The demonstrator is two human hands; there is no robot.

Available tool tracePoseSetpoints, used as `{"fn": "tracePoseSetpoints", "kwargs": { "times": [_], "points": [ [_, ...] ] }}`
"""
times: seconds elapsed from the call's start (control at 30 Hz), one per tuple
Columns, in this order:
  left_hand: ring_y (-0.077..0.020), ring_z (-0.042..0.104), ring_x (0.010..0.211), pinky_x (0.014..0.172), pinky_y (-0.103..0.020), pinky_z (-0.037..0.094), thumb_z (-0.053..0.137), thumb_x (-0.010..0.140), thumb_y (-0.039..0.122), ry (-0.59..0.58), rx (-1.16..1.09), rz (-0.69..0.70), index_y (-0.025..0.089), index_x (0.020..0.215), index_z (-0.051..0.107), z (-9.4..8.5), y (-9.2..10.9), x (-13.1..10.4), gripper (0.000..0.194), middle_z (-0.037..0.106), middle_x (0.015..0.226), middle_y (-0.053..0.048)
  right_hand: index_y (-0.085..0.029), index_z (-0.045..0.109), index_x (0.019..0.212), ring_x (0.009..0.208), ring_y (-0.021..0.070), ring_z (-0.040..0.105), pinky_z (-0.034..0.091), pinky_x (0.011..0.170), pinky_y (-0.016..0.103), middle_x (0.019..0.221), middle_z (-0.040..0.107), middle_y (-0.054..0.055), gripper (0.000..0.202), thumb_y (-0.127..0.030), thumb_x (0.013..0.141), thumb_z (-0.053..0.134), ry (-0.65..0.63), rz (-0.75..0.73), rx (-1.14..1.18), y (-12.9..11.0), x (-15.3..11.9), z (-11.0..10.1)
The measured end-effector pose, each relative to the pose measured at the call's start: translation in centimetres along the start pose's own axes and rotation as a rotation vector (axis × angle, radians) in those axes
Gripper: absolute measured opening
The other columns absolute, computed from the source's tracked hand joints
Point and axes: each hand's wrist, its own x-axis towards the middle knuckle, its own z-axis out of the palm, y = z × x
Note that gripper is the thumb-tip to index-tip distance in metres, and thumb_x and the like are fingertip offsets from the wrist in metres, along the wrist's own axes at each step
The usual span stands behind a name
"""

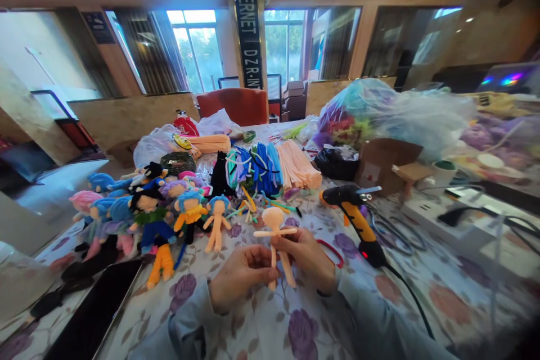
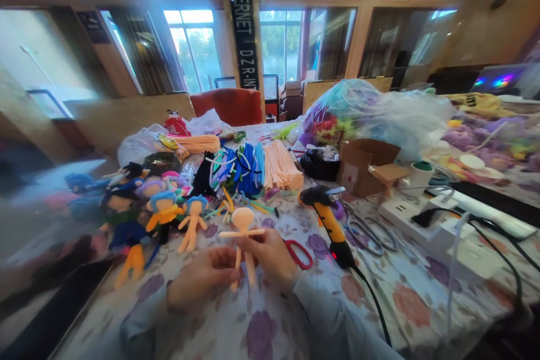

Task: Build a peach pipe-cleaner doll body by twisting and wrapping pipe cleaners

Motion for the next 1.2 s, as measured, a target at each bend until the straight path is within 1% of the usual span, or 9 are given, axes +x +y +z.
{"fn": "tracePoseSetpoints", "kwargs": {
  "times": [0.1,0.23,0.4,0.6,0.73,0.83,1.0,1.1,1.2],
  "points": [
    [-0.0129,0.062,0.06,0.058,-0.022,0.046,0.084,0.054,0.026,-0.013,-0.01,0.017,0.012,0.075,0.07,-0.2,-0.2,0.0,0.029,0.071,0.069,-0.005,-0.014,0.058,0.066,0.042,0.0069,0.044,0.035,0.041,0.019,0.051,0.053,-0.005,0.032,-0.044,0.067,0.069,0.018,-0.003,0.013,0.3,-0.1,0.1],
    [-0.0116,0.06,0.054,0.056,-0.022,0.044,0.082,0.057,0.027,0.009,0.01,0.035,0.012,0.066,0.067,-0.4,-0.2,0.1,0.022,0.07,0.06,-0.003,-0.014,0.056,0.062,0.041,0.007,0.043,0.033,0.04,0.019,0.05,0.051,-0.004,0.033,-0.045,0.068,0.067,0.031,-0.036,-0.011,-0.2,-0.4,0.6],
    [-0.0113,0.059,0.058,0.058,-0.021,0.044,0.079,0.061,0.028,0.021,0.052,-0.009,0.011,0.073,0.071,0.3,0.1,-0.2,0.022,0.07,0.065,-0.005,-0.016,0.053,0.064,0.044,0.0077,0.045,0.035,0.041,0.019,0.051,0.049,-0.007,0.027,-0.038,0.069,0.069,0.1,-0.106,-0.055,-0.6,-0.7,0.8],
    [-0.0112,0.057,0.055,0.056,-0.021,0.042,0.075,0.066,0.035,0.069,0.089,0.008,0.011,0.069,0.071,0.7,-0.3,-0.4,0.024,0.068,0.059,-0.004,-0.017,0.052,0.067,0.043,0.009,0.049,0.037,0.04,0.019,0.052,0.054,-0.005,0.023,-0.035,0.072,0.066,0.056,-0.074,0.0,-0.4,-1.2,0.8],
    [-0.0119,0.057,0.051,0.054,-0.022,0.042,0.07,0.069,0.04,0.066,0.11,0.005,0.012,0.063,0.07,0.7,-0.3,-0.6,0.029,0.065,0.052,-0.003,-0.017,0.053,0.069,0.046,0.0091,0.05,0.039,0.043,0.02,0.056,0.056,-0.004,0.018,-0.03,0.069,0.067,0.024,-0.022,0.002,-0.8,-1.6,0.7],
    [-0.0112,0.057,0.049,0.053,-0.022,0.043,0.069,0.07,0.04,0.078,0.106,-0.018,0.012,0.063,0.07,0.8,-0.3,-0.7,0.03,0.066,0.054,-0.004,-0.016,0.055,0.068,0.047,0.0093,0.049,0.038,0.044,0.02,0.056,0.057,-0.004,0.014,-0.024,0.066,0.067,0.049,-0.012,-0.078,-1.2,-1.7,0.4],
    [-0.0118,0.059,0.05,0.051,-0.021,0.045,0.069,0.07,0.039,0.098,0.042,-0.059,0.012,0.062,0.07,1.1,-0.4,-0.8,0.028,0.067,0.056,-0.003,-0.017,0.057,0.066,0.051,0.011,0.054,0.041,0.048,0.02,0.059,0.06,-0.002,0.004,-0.015,0.067,0.061,0.095,-0.109,-0.256,-1.3,-2.0,0.4],
    [-0.0108,0.057,0.049,0.05,-0.02,0.044,0.071,0.069,0.035,0.106,0.046,-0.048,0.012,0.059,0.068,1.3,-0.6,-1.0,0.025,0.064,0.053,-0.002,-0.018,0.056,0.067,0.051,0.0118,0.055,0.042,0.048,0.021,0.06,0.061,-0.002,0.007,-0.013,0.071,0.055,0.094,-0.139,-0.308,-1.2,-2.2,0.6],
    [-0.0097,0.057,0.052,0.053,-0.019,0.044,0.073,0.067,0.029,0.115,0.058,-0.024,0.012,0.065,0.069,1.5,-0.9,-1.1,0.018,0.065,0.056,-0.002,-0.019,0.054,0.066,0.051,0.0109,0.053,0.04,0.046,0.02,0.059,0.058,-0.003,0.008,-0.011,0.07,0.055,0.123,-0.159,-0.351,-0.9,-2.2,0.6]
  ]
}}
